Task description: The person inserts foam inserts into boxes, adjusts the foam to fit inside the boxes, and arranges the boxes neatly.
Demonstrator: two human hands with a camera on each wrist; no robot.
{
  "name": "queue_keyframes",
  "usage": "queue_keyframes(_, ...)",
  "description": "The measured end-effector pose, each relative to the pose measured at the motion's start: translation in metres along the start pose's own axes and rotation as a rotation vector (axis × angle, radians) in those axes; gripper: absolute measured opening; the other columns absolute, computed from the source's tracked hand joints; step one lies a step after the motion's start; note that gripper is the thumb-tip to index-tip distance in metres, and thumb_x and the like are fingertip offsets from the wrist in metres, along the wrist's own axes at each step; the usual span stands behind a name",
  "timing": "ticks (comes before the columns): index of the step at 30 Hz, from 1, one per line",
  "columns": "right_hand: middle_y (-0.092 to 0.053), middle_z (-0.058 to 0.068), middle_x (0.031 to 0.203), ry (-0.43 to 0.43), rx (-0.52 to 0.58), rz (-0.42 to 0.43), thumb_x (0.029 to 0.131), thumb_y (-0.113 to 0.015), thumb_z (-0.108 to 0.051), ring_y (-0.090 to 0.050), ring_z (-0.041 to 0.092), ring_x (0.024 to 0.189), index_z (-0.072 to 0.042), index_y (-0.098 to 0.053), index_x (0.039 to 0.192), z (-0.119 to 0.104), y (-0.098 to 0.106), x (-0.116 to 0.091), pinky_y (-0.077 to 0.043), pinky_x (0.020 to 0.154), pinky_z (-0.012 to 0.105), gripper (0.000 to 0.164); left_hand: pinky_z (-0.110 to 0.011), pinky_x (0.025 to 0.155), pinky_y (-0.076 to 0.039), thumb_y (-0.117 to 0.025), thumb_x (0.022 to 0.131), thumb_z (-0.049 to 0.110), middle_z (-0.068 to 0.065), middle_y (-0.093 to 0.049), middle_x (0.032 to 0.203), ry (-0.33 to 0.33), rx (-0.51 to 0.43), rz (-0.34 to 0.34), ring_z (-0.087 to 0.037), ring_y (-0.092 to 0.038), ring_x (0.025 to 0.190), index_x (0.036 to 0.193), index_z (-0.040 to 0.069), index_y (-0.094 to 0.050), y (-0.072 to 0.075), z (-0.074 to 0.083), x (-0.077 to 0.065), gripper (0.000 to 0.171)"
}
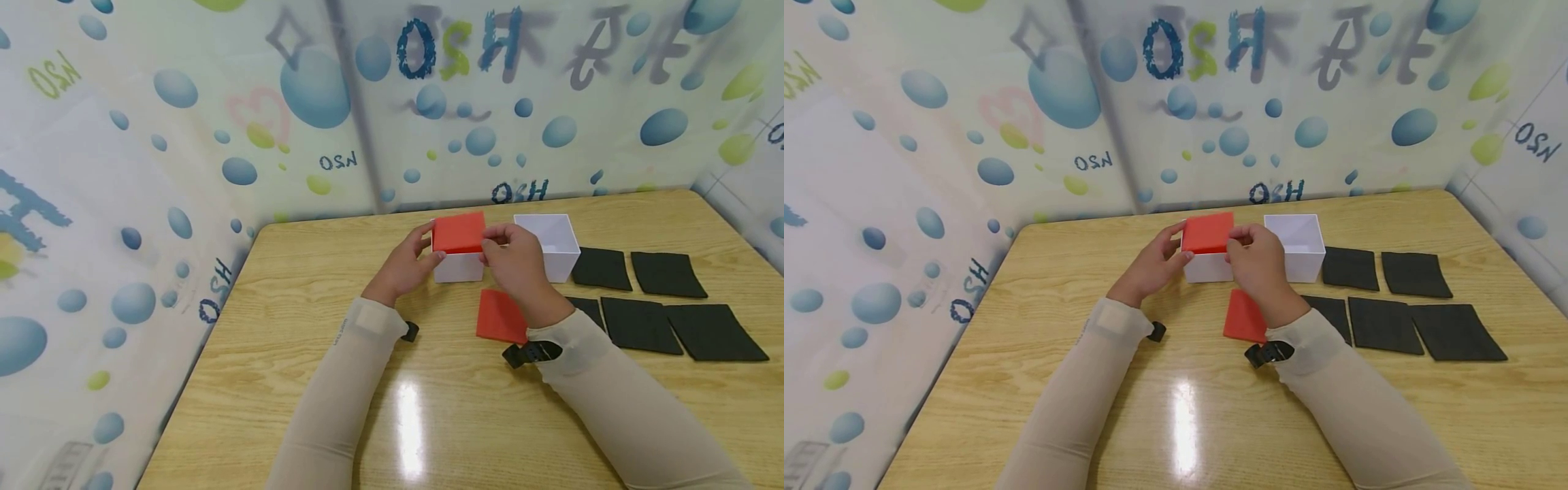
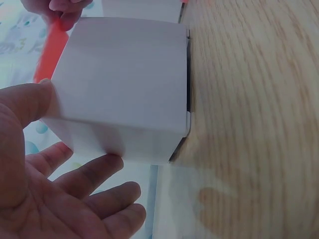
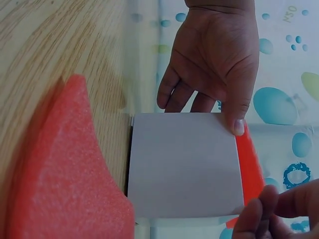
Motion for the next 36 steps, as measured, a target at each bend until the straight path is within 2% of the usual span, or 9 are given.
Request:
queue_keyframes(4, -0.061, 0.015, 0.124, -0.018, -0.039, -0.032, 0.111, -0.053, -0.023, -0.068, 0.027, 0.101, -0.008, -0.062, 0.139, 0.001, -0.002, 0.001, -0.06, 0.09, 0.032, 0.034, -0.052, 0.12, -0.042, -0.062, 0.106, 0.034, 0.003, -0.037, 0.169, 0.001, -0.007, 0.003, -0.025, -0.042, 0.154, 0.166, 0.035, -0.03, 0.0, 0.0, 0.0, 0.068)
queue_keyframes(9, -0.06, 0.013, 0.133, -0.008, -0.124, -0.077, 0.111, -0.051, -0.023, -0.067, 0.028, 0.106, -0.009, -0.059, 0.147, 0.001, -0.004, 0.001, -0.058, 0.083, 0.031, 0.039, -0.051, 0.121, -0.042, -0.062, 0.107, 0.033, 0.002, -0.038, 0.169, 0.003, -0.01, 0.003, -0.024, -0.042, 0.154, 0.166, 0.035, -0.03, 0.0, 0.0, 0.0, 0.067)
queue_keyframes(11, -0.059, 0.014, 0.137, 0.023, -0.166, -0.095, 0.11, -0.051, -0.023, -0.066, 0.029, 0.109, -0.007, -0.057, 0.149, -0.001, -0.004, 0.001, -0.058, 0.083, 0.033, 0.043, -0.05, 0.121, -0.041, -0.062, 0.107, 0.033, 0.002, -0.038, 0.169, 0.002, -0.01, 0.001, -0.024, -0.041, 0.154, 0.166, 0.035, -0.03, 0.0, 0.0, 0.0, 0.067)
queue_keyframes(16, -0.051, 0.018, 0.148, 0.139, -0.308, -0.113, 0.106, -0.055, -0.024, -0.057, 0.033, 0.115, -0.003, -0.054, 0.152, -0.004, -0.005, -0.002, -0.059, 0.095, 0.047, 0.05, -0.049, 0.12, -0.042, -0.062, 0.107, 0.032, 0.002, -0.038, 0.169, -0.006, -0.013, 0.002, -0.025, -0.042, 0.154, 0.166, 0.033, -0.03, 0.0, 0.001, 0.0, 0.067)
queue_keyframes(20, -0.042, 0.021, 0.156, 0.183, -0.444, -0.121, 0.102, -0.06, -0.027, -0.053, 0.037, 0.124, -0.003, -0.046, 0.157, -0.008, -0.009, -0.007, -0.058, 0.1, 0.056, 0.062, -0.049, 0.119, -0.044, -0.062, 0.107, 0.031, 0.0, -0.038, 0.169, -0.012, -0.02, 0.003, -0.026, -0.042, 0.154, 0.166, 0.032, -0.03, 0.0, 0.001, -0.001, 0.067)
queue_keyframes(24, -0.025, 0.02, 0.171, 0.237, -0.608, -0.194, 0.098, -0.067, -0.03, -0.033, 0.043, 0.152, -0.006, -0.03, 0.166, -0.012, -0.019, -0.011, -0.046, 0.11, 0.067, 0.081, -0.051, 0.12, -0.042, -0.062, 0.107, 0.031, -0.001, -0.038, 0.169, -0.02, -0.022, 0.002, -0.027, -0.042, 0.154, 0.166, 0.031, -0.03, 0.0, 0.001, 0.0, 0.068)
queue_keyframes(26, -0.018, 0.019, 0.175, 0.286, -0.697, -0.257, 0.097, -0.07, -0.033, -0.019, 0.045, 0.159, -0.005, -0.025, 0.167, -0.013, -0.025, -0.013, -0.038, 0.117, 0.068, 0.088, -0.051, 0.121, -0.041, -0.062, 0.107, 0.032, 0.0, -0.038, 0.169, -0.022, -0.021, 0.002, -0.027, -0.041, 0.154, 0.166, 0.031, -0.03, 0.0, 0.0, 0.0, 0.068)
queue_keyframes(30, -0.014, 0.022, 0.175, 0.381, -0.846, -0.336, 0.096, -0.074, -0.038, -0.006, 0.047, 0.162, -0.001, -0.024, 0.166, -0.011, -0.034, -0.016, -0.024, 0.126, 0.063, 0.094, -0.051, 0.122, -0.04, -0.062, 0.107, 0.033, 0.0, -0.037, 0.169, -0.023, -0.021, -0.002, -0.026, -0.041, 0.154, 0.166, 0.031, -0.03, 0.001, 0.0, 0.0, 0.068)
queue_keyframes(36, -0.014, 0.023, 0.175, 0.41, -0.902, -0.352, 0.096, -0.075, -0.04, -0.003, 0.05, 0.161, 0.001, -0.026, 0.165, -0.007, -0.036, -0.016, -0.017, 0.128, 0.063, 0.095, -0.05, 0.122, -0.04, -0.062, 0.106, 0.033, -0.001, -0.037, 0.17, -0.033, -0.019, -0.002, -0.026, -0.042, 0.154, 0.166, 0.031, -0.03, 0.001, 0.001, 0.0, 0.068)
Point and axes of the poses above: each hand's wrist, its own x-axis towards the middle knuckle, its own y-axis out of the back of the hand, z = x × y, the point moved 5 cm from there along x, towards the middle knuckle
